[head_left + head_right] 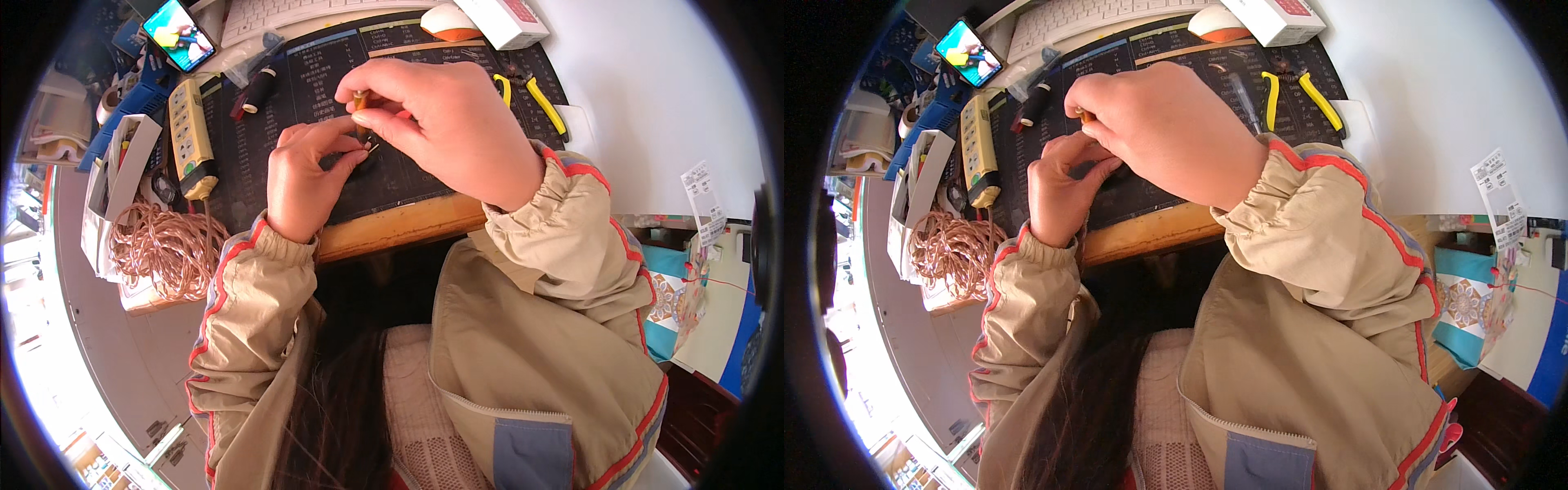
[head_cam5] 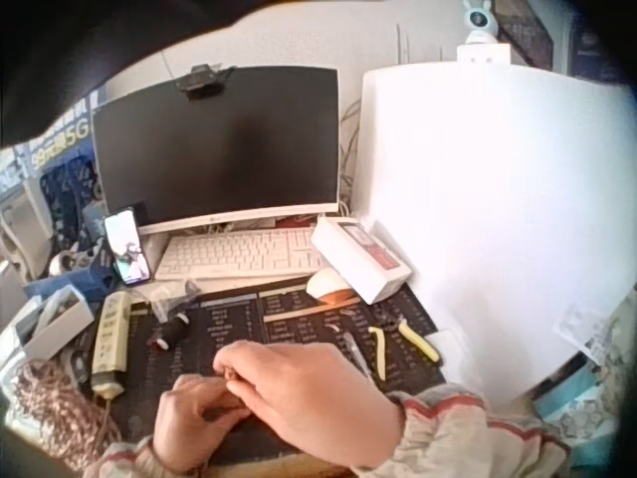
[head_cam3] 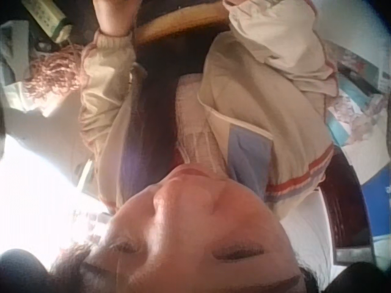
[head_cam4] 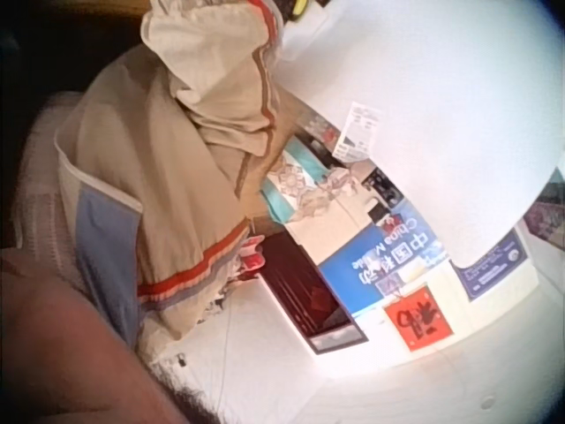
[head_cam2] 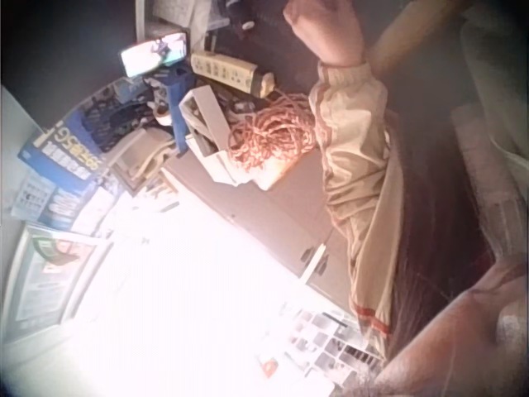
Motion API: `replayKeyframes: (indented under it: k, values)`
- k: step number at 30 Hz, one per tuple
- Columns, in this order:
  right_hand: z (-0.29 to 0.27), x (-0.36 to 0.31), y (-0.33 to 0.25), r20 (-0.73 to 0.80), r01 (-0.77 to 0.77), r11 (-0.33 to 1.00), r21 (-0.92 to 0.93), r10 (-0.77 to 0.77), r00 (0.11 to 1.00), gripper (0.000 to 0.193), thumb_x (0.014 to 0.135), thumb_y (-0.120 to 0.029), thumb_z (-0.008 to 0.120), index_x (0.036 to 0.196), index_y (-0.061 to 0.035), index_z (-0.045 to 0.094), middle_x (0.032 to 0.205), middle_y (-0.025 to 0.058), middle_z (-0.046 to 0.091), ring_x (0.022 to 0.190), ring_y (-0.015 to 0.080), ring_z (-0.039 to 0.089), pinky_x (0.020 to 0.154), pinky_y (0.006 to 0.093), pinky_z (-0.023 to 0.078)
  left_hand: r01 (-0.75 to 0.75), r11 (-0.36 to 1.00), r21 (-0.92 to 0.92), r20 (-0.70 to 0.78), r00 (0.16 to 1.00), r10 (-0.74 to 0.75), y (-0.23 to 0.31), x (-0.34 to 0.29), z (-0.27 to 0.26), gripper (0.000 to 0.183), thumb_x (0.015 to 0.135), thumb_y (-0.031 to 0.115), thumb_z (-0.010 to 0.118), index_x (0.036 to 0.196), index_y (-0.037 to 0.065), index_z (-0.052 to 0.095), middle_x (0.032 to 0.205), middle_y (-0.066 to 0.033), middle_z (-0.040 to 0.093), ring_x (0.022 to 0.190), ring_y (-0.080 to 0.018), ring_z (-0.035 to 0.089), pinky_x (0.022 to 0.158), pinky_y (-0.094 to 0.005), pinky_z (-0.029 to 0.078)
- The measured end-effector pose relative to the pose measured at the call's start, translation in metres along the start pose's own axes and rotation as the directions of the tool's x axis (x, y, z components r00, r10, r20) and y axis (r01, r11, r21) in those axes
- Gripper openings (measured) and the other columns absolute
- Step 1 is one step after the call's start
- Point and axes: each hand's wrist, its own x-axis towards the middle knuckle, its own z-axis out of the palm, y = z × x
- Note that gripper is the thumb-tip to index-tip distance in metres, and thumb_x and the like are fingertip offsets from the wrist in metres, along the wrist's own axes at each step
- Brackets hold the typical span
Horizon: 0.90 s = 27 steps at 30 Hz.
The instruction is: The person assembles a small black electrical connector by inserting wires and tightening screws with a screwdriver. They repeatedly adjust the wires and use a screwdriver to secure the connections inside the connector housing.
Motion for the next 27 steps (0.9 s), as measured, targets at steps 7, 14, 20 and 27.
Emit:
replayKeyframes:
  k: [7,14,20,27]
  values:
    - [0.006,0.0,0.007,-0.025,0.013,1.0,0.027,-0.013,1.0,0.022,0.092,-0.002,0.075,0.112,-0.0062,0.069,0.095,0.0076,0.076,0.077,0.021,0.075,0.068,0.0282,0.059,0.065,0.998,-0.017,-0.023,0.998,-0.065,-0.007,-0.006,0.004,0.031,0.08,0.002,0.082,0.11,0.008,0.077,0.091,-0.0074,0.08,0.088,-0.0241,0.071,0.092,-0.0349,0.05]
    - [0.008,-0.001,0.008,0.006,-0.016,1.0,0.024,0.016,1.0,0.021,0.091,-0.003,0.076,0.111,-0.0062,0.069,0.094,0.007,0.076,0.077,0.0209,0.075,0.068,0.0286,0.059,0.12,0.991,-0.063,-0.019,0.992,-0.122,-0.008,-0.01,0.007,0.03,0.081,0.002,0.082,0.11,0.008,0.077,0.091,-0.0062,0.08,0.089,-0.0231,0.072,0.09,-0.0344,0.051]
    - [0.011,-0.001,0.009,0.003,0.004,1.0,0.004,-0.004,1.0,0.021,0.091,-0.003,0.076,0.111,-0.0066,0.069,0.095,0.0063,0.076,0.077,0.0215,0.075,0.067,0.0284,0.059,0.238,0.954,-0.182,0.032,0.971,-0.236,-0.008,-0.012,0.001,0.037,0.082,0.002,0.082,0.118,0.005,0.075,0.104,-0.0093,0.08,0.099,-0.0226,0.073,0.094,-0.0337,0.053]
    - [0.009,-0.001,0.004,0.044,0.006,1.0,-0.007,-0.006,0.999,0.022,0.09,-0.002,0.076,0.111,-0.0066,0.069,0.097,0.0058,0.075,0.079,0.021,0.075,0.07,0.0279,0.06,0.277,0.951,-0.135,0.069,0.96,-0.27,0.006,-0.034,-0.006,0.06,0.078,0.011,0.089,0.133,0.003,0.067,0.125,-0.0168,0.072,0.114,-0.0333,0.067,0.097,-0.039,0.054]
